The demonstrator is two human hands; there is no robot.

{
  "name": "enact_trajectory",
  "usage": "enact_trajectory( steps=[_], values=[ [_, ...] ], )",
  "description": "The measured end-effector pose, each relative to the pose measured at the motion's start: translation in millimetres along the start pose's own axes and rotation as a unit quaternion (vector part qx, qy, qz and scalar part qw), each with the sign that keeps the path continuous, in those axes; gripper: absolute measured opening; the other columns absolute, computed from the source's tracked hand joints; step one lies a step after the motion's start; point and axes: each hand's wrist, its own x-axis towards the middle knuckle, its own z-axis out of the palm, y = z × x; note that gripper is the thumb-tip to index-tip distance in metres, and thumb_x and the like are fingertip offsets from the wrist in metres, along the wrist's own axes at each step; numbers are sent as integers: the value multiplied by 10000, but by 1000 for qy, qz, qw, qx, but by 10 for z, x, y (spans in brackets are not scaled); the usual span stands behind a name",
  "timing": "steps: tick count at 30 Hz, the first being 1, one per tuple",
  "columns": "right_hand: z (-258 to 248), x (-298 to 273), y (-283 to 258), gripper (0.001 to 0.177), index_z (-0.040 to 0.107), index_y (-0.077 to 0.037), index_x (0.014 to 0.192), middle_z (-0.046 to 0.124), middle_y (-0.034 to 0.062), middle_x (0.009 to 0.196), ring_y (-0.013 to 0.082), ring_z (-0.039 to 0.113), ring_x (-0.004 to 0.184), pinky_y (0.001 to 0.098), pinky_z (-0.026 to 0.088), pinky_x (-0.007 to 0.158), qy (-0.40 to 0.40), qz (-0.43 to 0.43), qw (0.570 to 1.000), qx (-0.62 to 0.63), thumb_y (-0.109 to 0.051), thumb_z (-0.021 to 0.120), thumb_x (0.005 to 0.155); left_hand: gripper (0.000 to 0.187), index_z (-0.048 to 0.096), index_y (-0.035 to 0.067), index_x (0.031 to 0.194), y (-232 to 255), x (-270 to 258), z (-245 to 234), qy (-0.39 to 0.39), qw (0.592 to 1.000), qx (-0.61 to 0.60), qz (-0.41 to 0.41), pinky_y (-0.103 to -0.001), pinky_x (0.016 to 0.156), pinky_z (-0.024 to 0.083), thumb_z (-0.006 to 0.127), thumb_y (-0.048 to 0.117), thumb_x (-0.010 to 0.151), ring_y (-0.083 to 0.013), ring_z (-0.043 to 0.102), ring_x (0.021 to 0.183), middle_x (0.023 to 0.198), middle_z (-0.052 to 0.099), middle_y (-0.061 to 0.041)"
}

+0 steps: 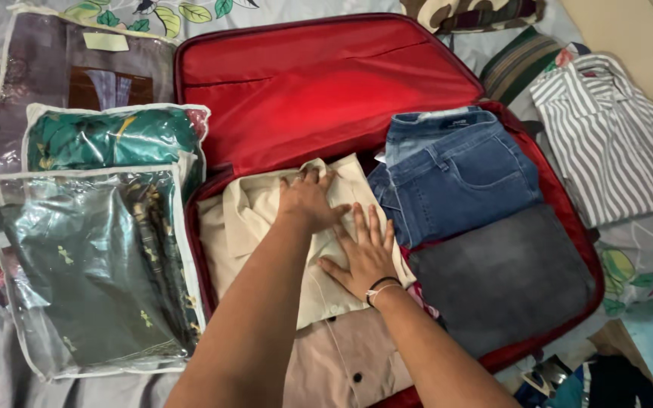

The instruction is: The person packs jeans, shirts, and organized garment bags into a red suitcase on a bed.

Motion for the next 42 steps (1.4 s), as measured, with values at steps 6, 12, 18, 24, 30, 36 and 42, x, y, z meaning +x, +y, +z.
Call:
enact_trajectory(
  steps=[6,12,18,24,30,36,42],
  values=[
    [-175,-295,112,817,336,-235,1584,101,227,1664,426,35,1535,560,61,1213,-25,-39,996,73,-663,529,917,930,254,278,1611,-37,-794,272,145,989,-31,15,-717,1151,103,667,591,839,-378,128,1539,1676,140,-165],
    [-101,-791,287,849,274,-145,1603,119,245,1667,412,55,1549,520,117,1216,31,-52,998,27,-631,501,945,1050,170,235,1639,-390,-2016,632,132,991,-1,-19,-684,1142,58,511,773,805,-417,-2,1525,1703,54,-193],
    [18,-1007,238,976,104,-118,1595,-6,231,1658,374,-69,1534,564,17,1188,-67,4,997,-31,-700,496,918,1030,16,173,1642,-382,-1953,740,2,996,84,-41,-640,1189,7,389,786,902,-521,-135,1511,1699,-56,-156],
    [-36,-919,145,1067,49,-154,1626,-66,191,1683,365,-103,1552,576,-19,1221,-108,45,993,-19,-709,556,869,1001,-16,228,1641,-285,-1901,692,-24,991,88,-97,-606,1213,-5,396,773,909,-482,-96,1531,1709,-61,-179],
    [-267,-1285,-283,1375,65,-260,1636,-109,245,1692,474,-144,1503,658,-38,1173,-49,5,997,65,-791,810,610,1160,24,266,1636,-222,-2538,515,13,996,81,22,-702,1187,-44,545,852,781,-367,-49,1560,1719,-5,-124],
    [-284,-1249,-526,1542,-37,-276,1620,-163,210,1678,481,-188,1525,702,-57,1174,-160,18,987,3,-814,866,492,1411,-68,263,1651,-110,-2688,219,-141,969,187,-75,-734,1141,-94,693,894,644,-438,-109,1569,1722,-99,-175],
    [-259,-1165,-549,1563,-77,-280,1625,-159,201,1691,470,-176,1529,679,-40,1179,-216,44,975,-29,-810,869,500,1370,57,188,1638,-48,-2472,93,-161,968,184,-62,-741,1103,-65,784,825,667,-450,47,1525,1665,67,-227]
  ],
)
